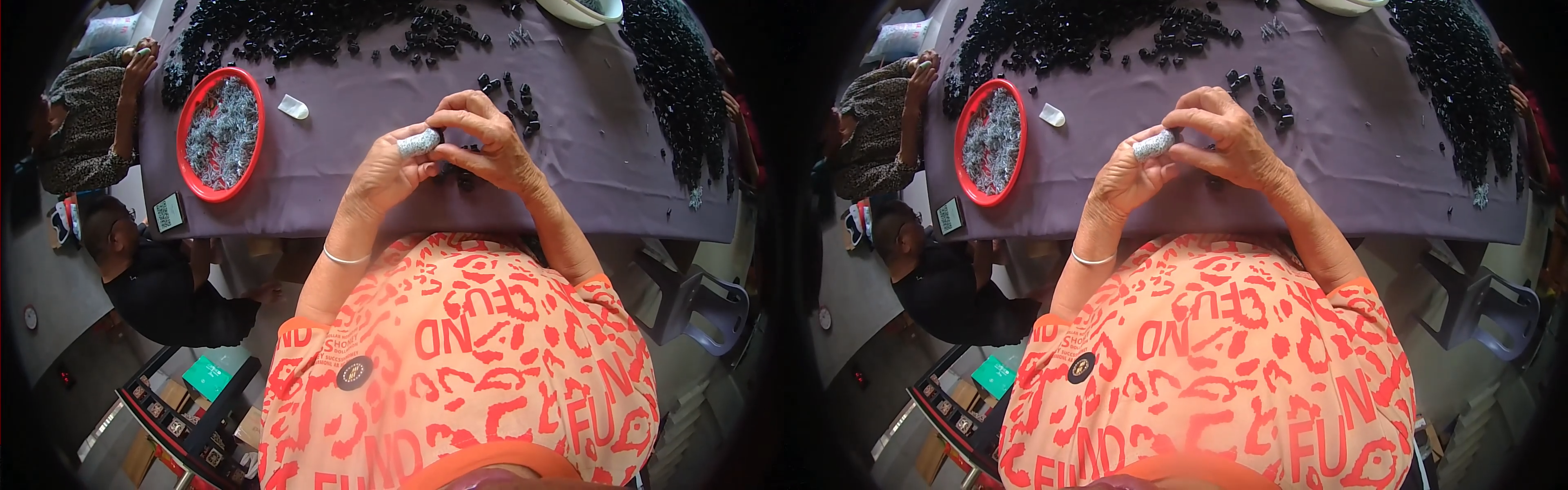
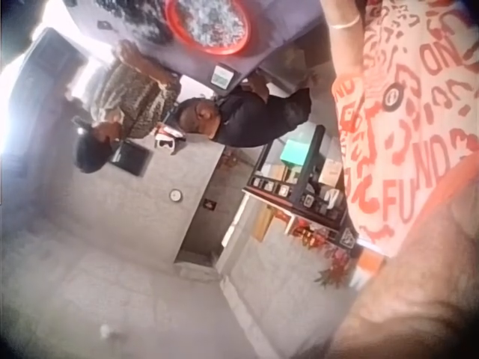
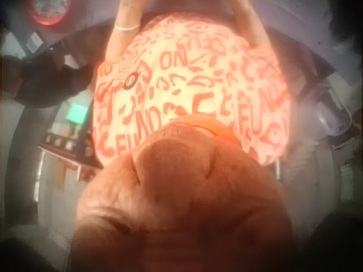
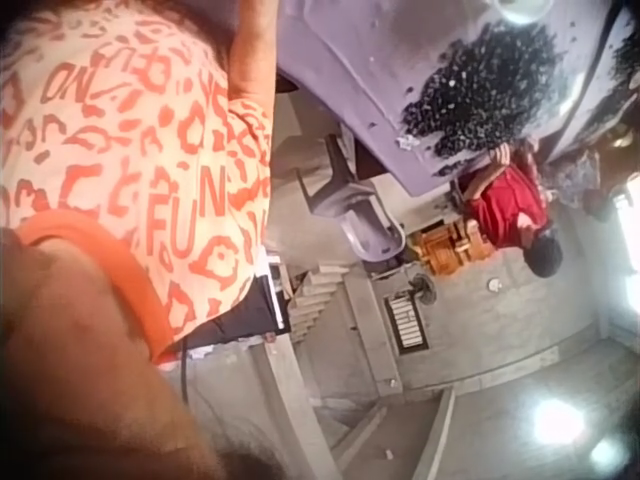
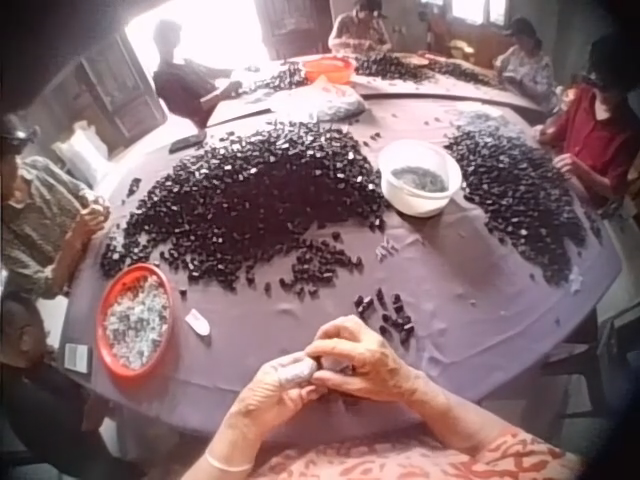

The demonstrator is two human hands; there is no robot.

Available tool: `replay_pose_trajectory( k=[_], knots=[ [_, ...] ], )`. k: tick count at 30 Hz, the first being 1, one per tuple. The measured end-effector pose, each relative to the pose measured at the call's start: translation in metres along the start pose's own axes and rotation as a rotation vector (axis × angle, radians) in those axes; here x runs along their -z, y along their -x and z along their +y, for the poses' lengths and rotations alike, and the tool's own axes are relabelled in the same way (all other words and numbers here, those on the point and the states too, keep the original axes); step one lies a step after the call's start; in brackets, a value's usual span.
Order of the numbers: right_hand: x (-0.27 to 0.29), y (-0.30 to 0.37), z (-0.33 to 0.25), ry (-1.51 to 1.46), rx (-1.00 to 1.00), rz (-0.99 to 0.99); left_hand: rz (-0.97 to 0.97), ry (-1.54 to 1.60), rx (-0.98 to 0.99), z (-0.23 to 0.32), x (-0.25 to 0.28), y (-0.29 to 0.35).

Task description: The person assembles components by picking up plastic parts and metal pins, inserting the metal pins into the plastic parts by hand, and placing the assembled pieces onto the table.

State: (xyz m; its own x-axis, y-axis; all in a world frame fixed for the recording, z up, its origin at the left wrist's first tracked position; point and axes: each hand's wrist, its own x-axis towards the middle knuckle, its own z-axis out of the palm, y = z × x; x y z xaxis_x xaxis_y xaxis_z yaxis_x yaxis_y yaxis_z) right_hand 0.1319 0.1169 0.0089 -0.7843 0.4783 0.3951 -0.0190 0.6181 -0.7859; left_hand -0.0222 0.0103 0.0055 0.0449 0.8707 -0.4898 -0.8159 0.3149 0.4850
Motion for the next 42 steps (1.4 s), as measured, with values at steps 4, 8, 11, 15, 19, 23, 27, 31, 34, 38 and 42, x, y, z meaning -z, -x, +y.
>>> replay_pose_trajectory(
  k=[4, 8, 11, 15, 19, 23, 27, 31, 34, 38, 42],
  knots=[
    [0.003, 0.001, -0.005, 0.021, 0.005, -0.024, -0.004, -0.098, -0.017, 0.003, -0.001, 0.004],
    [0.011, -0.004, -0.013, 0.248, 0.066, -0.216, -0.038, -0.138, 0.039, 0.009, -0.001, 0.006],
    [0.010, -0.003, -0.014, 0.325, 0.095, -0.249, -0.058, -0.111, 0.018, 0.008, -0.003, 0.007],
    [0.007, -0.005, -0.013, 0.340, 0.038, -0.269, 0.189, -0.165, -0.186, -0.001, -0.011, 0.007],
    [-0.007, -0.005, -0.019, 0.277, 0.066, -0.165, 0.288, -0.285, -0.545, -0.017, -0.030, -0.011],
    [-0.019, -0.007, -0.026, 0.257, 0.015, -0.104, 0.138, -0.269, -0.707, -0.025, -0.032, -0.018],
    [-0.019, -0.005, -0.027, 0.295, 0.004, -0.226, 0.130, -0.167, -0.754, -0.029, -0.039, -0.020],
    [-0.022, -0.005, -0.025, 0.344, 0.094, -0.196, 0.140, -0.063, -0.682, -0.030, -0.028, -0.025],
    [-0.023, -0.006, -0.024, 0.341, 0.088, -0.247, 0.220, -0.016, -0.594, -0.023, -0.035, -0.021],
    [-0.025, -0.008, -0.022, 0.298, 0.111, -0.209, 0.237, -0.065, -0.573, -0.014, -0.035, -0.023],
    [-0.021, -0.014, -0.023, 0.361, 0.054, -0.185, 0.240, -0.149, -0.542, -0.005, -0.043, -0.020]
  ],
)
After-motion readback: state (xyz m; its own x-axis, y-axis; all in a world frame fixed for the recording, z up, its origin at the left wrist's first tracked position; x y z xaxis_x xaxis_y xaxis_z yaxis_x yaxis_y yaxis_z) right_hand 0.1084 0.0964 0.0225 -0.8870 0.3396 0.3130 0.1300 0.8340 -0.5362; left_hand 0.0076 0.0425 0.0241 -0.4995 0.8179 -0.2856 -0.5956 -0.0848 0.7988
